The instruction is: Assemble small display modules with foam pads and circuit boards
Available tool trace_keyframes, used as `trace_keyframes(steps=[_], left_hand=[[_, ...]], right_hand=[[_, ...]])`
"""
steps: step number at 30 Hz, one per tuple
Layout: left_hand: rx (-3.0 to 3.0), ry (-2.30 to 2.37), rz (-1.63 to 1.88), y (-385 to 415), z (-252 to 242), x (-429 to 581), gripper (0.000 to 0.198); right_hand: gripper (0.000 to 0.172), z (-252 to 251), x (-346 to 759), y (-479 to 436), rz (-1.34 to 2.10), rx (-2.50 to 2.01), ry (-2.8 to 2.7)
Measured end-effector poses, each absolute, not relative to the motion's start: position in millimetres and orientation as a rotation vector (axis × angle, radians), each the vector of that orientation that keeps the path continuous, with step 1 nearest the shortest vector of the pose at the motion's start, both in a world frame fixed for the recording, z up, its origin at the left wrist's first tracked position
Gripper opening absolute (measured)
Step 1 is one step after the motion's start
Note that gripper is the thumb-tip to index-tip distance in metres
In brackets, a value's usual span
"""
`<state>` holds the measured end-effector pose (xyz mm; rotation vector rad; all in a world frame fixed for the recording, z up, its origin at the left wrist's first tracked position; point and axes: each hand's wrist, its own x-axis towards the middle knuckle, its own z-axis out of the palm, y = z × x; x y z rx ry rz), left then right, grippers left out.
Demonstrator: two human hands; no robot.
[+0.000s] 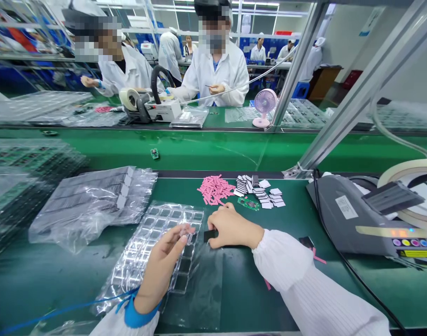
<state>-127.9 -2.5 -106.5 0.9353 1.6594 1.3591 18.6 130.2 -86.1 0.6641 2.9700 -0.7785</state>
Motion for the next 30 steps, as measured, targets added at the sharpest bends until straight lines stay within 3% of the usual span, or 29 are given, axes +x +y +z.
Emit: trace_keyframes(steps=[5, 12, 30], left_hand=[[1.186, 1.601, 1.201, -16, -93, -122, 0.018], [1.695, 1.810, 0.916, -27, -100, -113, 0.023], [1.645, 1.953, 0.863, -20, -114, -112, 0.012]], right_hand=[[0.015, -87, 15, 125, -0.716, 0.552, 3.028], [0.025, -87, 17, 120, -0.553, 0.387, 3.044], [0.020, -104, 28, 118, -0.351, 0.342, 3.210]])
